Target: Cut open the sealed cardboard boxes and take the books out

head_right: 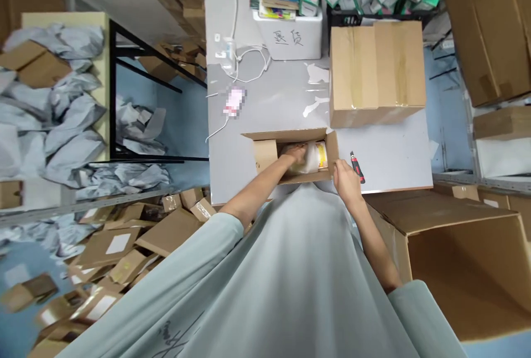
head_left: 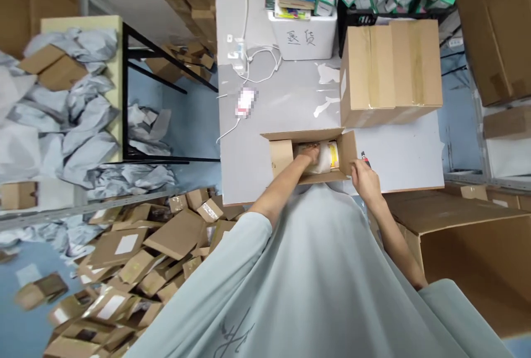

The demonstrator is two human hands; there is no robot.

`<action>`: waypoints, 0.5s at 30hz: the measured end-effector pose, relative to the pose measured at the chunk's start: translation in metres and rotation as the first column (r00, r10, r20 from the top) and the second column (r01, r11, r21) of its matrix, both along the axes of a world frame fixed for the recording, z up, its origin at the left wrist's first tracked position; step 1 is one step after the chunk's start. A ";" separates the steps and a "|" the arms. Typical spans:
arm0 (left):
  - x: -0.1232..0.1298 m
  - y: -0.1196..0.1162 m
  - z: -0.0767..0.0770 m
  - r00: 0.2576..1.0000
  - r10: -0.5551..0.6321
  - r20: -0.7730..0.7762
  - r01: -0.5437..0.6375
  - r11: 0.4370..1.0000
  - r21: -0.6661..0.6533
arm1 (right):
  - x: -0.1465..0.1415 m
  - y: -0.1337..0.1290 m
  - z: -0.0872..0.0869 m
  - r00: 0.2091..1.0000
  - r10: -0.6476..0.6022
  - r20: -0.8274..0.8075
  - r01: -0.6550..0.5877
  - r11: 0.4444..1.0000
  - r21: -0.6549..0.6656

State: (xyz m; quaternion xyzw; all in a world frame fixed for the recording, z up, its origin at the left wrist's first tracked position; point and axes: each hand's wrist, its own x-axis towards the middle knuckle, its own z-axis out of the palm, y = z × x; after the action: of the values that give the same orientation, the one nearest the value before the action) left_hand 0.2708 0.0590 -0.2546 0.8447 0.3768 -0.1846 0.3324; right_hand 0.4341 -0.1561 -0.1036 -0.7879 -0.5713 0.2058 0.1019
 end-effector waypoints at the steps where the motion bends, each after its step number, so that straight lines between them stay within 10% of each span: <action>1: 0.000 0.001 -0.001 0.999 -0.015 -0.029 0.015 1.000 -0.009 | 0.000 0.000 -0.003 1.000 -0.017 -0.020 0.017 1.000 0.016; 15: 0.008 -0.025 0.017 0.965 -0.244 -0.099 0.239 0.969 -0.056 | 0.014 0.002 -0.006 0.989 0.006 -0.151 -0.007 1.000 -0.009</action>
State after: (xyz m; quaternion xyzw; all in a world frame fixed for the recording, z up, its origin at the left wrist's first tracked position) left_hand 0.2787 0.0341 -0.2373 0.8658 0.2839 -0.2763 0.3056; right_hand 0.4482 -0.1539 -0.1095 -0.7688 -0.5636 0.2676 0.1405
